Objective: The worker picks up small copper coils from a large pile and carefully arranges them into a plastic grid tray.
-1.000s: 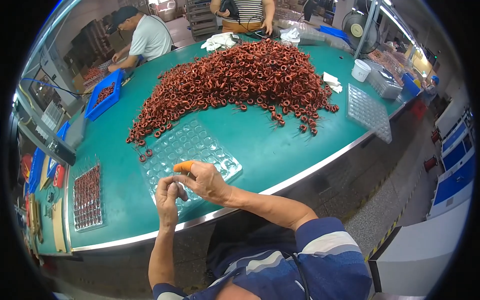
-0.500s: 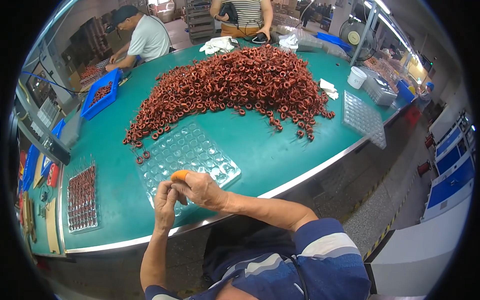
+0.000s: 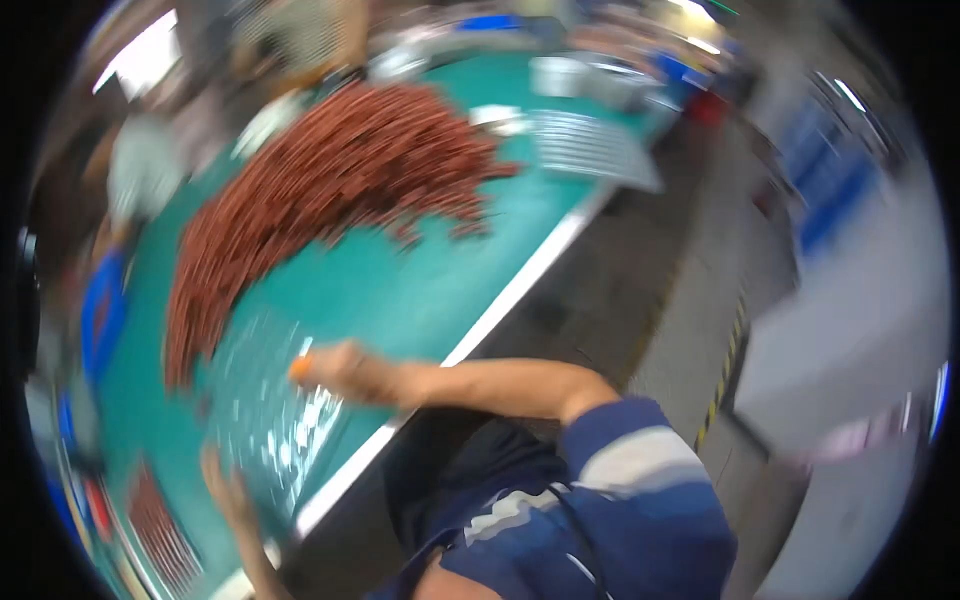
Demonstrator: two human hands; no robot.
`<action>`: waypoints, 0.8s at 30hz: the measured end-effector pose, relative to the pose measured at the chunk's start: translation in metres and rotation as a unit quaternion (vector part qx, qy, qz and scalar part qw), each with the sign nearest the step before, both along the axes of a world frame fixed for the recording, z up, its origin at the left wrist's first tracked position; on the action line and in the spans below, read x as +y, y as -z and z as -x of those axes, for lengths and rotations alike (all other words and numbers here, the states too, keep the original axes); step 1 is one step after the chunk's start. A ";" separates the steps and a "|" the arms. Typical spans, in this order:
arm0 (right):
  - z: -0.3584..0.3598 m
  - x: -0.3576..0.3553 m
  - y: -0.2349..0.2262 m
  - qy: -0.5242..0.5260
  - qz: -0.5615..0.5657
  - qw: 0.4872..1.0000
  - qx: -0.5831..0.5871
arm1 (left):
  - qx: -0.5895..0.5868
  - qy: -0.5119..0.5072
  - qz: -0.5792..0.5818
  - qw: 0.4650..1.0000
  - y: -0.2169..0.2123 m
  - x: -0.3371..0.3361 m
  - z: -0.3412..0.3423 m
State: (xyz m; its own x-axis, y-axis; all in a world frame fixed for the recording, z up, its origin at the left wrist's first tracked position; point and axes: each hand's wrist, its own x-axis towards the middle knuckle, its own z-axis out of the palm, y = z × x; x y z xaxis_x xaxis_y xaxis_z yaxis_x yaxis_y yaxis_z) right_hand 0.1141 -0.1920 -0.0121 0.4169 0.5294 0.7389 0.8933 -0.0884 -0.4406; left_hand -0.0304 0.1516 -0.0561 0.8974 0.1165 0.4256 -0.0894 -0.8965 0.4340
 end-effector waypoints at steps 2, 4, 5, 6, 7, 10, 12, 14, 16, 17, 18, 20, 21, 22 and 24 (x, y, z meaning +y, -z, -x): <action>-0.018 -0.037 -0.007 0.043 0.027 0.999 0.005 | 0.008 0.030 -0.025 0.999 -0.024 -0.040 -0.028; -0.015 -0.028 -0.041 0.078 0.032 0.996 0.036 | -0.013 0.033 -0.050 0.998 -0.027 -0.029 -0.027; -0.016 -0.016 -0.047 0.070 0.040 0.995 0.050 | -0.005 0.009 -0.048 0.999 -0.028 -0.020 -0.016; -0.013 0.008 -0.054 0.052 0.049 0.993 0.097 | 0.014 -0.029 -0.042 0.999 -0.026 -0.003 0.001; -0.017 0.030 -0.047 0.025 0.040 0.996 0.082 | 0.018 -0.055 -0.034 0.998 -0.017 0.009 0.010; -0.033 0.084 -0.036 -0.018 0.055 0.995 0.084 | 0.040 -0.064 -0.008 0.997 -0.006 0.021 0.022; -0.046 0.112 -0.030 -0.041 0.061 0.992 0.106 | 0.050 -0.055 -0.015 0.997 -0.005 0.021 0.024; -0.064 0.134 -0.025 -0.068 0.058 0.985 0.150 | 0.051 -0.047 -0.003 0.998 -0.008 0.014 0.019; -0.090 0.151 -0.018 -0.098 0.056 0.982 0.149 | 0.049 -0.030 0.007 0.998 -0.009 0.006 0.009; -0.097 0.160 -0.017 -0.120 0.059 0.983 0.124 | 0.050 -0.031 0.004 0.998 -0.007 0.004 0.009; -0.115 0.170 -0.004 -0.136 0.048 0.986 0.079 | 0.046 -0.017 0.003 0.999 -0.003 0.001 0.004; -0.128 0.197 0.013 -0.152 0.079 0.984 0.059 | 0.076 -0.019 0.015 0.997 0.000 0.006 0.011; -0.132 0.209 0.017 -0.167 0.111 0.974 0.106 | 0.080 -0.015 0.012 0.997 0.003 0.009 0.016; -0.130 0.221 0.016 -0.142 0.139 0.976 0.094 | 0.087 -0.013 0.026 0.996 0.000 0.012 0.020; -0.127 0.228 0.007 -0.168 0.143 0.968 0.120 | 0.088 -0.048 0.134 0.986 -0.014 0.010 0.022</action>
